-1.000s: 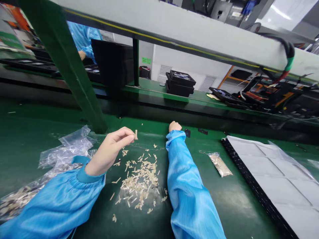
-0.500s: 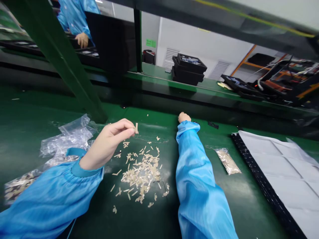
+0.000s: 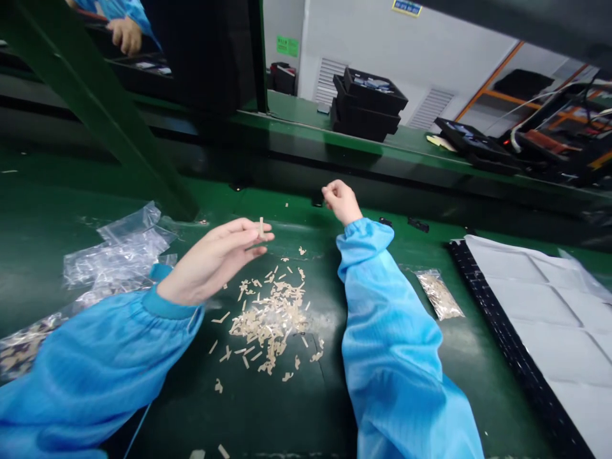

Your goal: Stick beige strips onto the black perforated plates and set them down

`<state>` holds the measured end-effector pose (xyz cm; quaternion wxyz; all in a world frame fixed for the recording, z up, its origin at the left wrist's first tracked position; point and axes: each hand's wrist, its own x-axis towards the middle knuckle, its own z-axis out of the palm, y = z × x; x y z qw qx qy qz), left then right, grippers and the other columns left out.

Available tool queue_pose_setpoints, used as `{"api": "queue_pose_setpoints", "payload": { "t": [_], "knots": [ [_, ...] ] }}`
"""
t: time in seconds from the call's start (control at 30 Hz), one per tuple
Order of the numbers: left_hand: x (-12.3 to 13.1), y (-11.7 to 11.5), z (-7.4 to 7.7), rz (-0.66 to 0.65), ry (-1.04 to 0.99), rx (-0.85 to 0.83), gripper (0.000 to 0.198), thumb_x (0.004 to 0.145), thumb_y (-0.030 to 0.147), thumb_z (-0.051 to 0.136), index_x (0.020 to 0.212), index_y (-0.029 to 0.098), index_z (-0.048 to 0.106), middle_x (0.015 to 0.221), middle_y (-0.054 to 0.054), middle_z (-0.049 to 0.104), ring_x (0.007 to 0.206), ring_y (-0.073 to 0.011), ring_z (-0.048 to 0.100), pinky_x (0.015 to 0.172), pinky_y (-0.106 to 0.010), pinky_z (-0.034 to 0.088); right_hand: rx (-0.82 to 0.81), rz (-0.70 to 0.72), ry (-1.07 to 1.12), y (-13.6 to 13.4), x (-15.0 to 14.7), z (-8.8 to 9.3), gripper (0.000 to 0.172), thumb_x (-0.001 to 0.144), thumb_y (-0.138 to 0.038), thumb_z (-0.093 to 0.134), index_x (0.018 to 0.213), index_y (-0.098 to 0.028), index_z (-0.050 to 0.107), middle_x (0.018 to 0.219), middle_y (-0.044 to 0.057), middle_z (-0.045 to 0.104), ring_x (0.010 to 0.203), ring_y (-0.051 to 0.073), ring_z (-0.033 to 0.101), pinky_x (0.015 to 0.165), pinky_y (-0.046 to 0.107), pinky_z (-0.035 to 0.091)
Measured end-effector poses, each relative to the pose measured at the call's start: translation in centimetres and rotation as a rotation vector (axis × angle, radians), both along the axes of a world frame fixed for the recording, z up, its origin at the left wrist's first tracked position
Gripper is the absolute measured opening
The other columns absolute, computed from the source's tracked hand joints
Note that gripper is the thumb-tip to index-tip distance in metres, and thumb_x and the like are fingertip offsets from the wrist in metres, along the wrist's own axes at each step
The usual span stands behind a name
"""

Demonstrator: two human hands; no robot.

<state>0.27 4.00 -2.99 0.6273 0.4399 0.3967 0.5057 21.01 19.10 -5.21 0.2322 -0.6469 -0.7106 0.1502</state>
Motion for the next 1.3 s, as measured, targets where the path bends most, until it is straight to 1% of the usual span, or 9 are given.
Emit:
{"api": "queue_pose_setpoints", "payload": {
  "t": [0.03, 0.1, 0.17, 0.3, 0.43, 0.57, 0.77, 0.93, 1.3],
  "knots": [
    [0.3, 0.1, -0.4, -0.023, -0.091, -0.058, 0.009, 0.076, 0.026, 0.059, 0.072, 0.018, 0.058, 0.093, -0.003, 0.061, 0.094, -0.0169, 0.057, 0.081, -0.031, 0.045, 0.035, 0.069, 0.09, -1.7, -1.1, 0.7, 0.018, 0.093, -0.029, 0.036, 0.089, -0.017, 0.048, 0.071, -0.002, 0.057, 0.063, 0.008, 0.057, 0.062, 0.021, 0.046],
    [1.0, 0.0, -0.9, -0.031, -0.25, -0.117, 0.009, 0.077, 0.025, 0.057, 0.071, 0.019, 0.055, 0.093, -0.002, 0.061, 0.098, -0.0167, 0.057, 0.086, -0.033, 0.044, 0.134, 0.368, 0.552, -5.4, -3.3, 1.9, 0.019, 0.089, -0.036, 0.043, 0.08, -0.019, 0.044, 0.064, -0.004, 0.052, 0.055, 0.008, 0.053, 0.055, 0.021, 0.044],
    [1.6, -0.4, -0.9, 0.021, -0.366, -0.089, 0.009, 0.078, 0.023, 0.056, 0.07, 0.019, 0.054, 0.086, 0.001, 0.06, 0.094, -0.0137, 0.058, 0.088, -0.032, 0.044, 0.179, 0.519, 0.71, -9.0, -5.1, 2.6, 0.022, 0.084, -0.04, 0.049, 0.076, -0.02, 0.043, 0.062, -0.005, 0.049, 0.053, 0.008, 0.051, 0.053, 0.022, 0.043],
    [1.9, -1.5, 0.1, 0.159, -0.355, 0.066, 0.009, 0.078, 0.021, 0.055, 0.07, 0.017, 0.056, 0.079, 0.002, 0.056, 0.082, -0.0104, 0.055, 0.083, -0.026, 0.044, 0.321, 0.502, 0.619, -13.6, -6.3, 3.0, 0.013, 0.082, -0.028, 0.049, 0.074, -0.02, 0.043, 0.068, -0.003, 0.049, 0.059, 0.009, 0.049, 0.057, 0.024, 0.042],
    [1.2, -2.3, 1.2, 0.306, 0.006, 0.276, 0.01, 0.078, 0.023, 0.056, 0.071, 0.017, 0.058, 0.074, 0.002, 0.056, 0.078, -0.0127, 0.053, 0.076, -0.024, 0.042, 0.55, 0.356, 0.473, -15.8, -5.9, 4.1, 0.007, 0.083, -0.019, 0.049, 0.077, -0.02, 0.046, 0.07, -0.001, 0.049, 0.063, 0.012, 0.048, 0.06, 0.026, 0.042],
    [0.6, -3.4, 2.4, 0.328, 0.331, 0.487, 0.013, 0.081, 0.025, 0.054, 0.071, 0.018, 0.058, 0.073, 0.001, 0.056, 0.073, -0.0138, 0.052, 0.07, -0.024, 0.041, 0.807, 0.419, 0.288, -18.0, -6.2, 6.0, 0.007, 0.082, -0.014, 0.053, 0.083, -0.021, 0.052, 0.08, 0.004, 0.054, 0.075, 0.016, 0.05, 0.066, 0.03, 0.044],
    [0.3, -5.6, 3.9, 0.324, 0.58, 0.695, 0.013, 0.085, 0.02, 0.048, 0.077, 0.018, 0.058, 0.078, 0.0, 0.055, 0.075, -0.0127, 0.053, 0.068, -0.023, 0.041, 0.956, 0.409, 0.087, -19.4, -6.8, 6.2, 0.015, 0.082, -0.01, 0.053, 0.092, -0.019, 0.057, 0.085, 0.008, 0.06, 0.077, 0.018, 0.053, 0.066, 0.033, 0.045],
    [0.5, -5.7, 4.0, 0.361, 0.733, 0.805, 0.014, 0.085, 0.014, 0.046, 0.08, 0.018, 0.058, 0.078, 0.0, 0.055, 0.076, -0.0121, 0.052, 0.068, -0.023, 0.04, 1.055, 0.387, 0.019, -19.0, -6.6, 5.7, 0.013, 0.08, -0.008, 0.054, 0.09, -0.015, 0.058, 0.081, 0.008, 0.063, 0.073, 0.017, 0.054, 0.063, 0.031, 0.045],
    [0.5, -5.0, 3.4, 0.436, 0.985, 0.945, 0.013, 0.08, 0.013, 0.051, 0.07, 0.016, 0.058, 0.068, -0.001, 0.052, 0.069, -0.0145, 0.048, 0.063, -0.027, 0.038, 0.95, 0.411, -0.041, -18.6, -6.5, 5.5, 0.01, 0.081, -0.01, 0.051, 0.081, -0.014, 0.06, 0.08, 0.008, 0.064, 0.071, 0.017, 0.054, 0.063, 0.031, 0.045]
  ]
}}
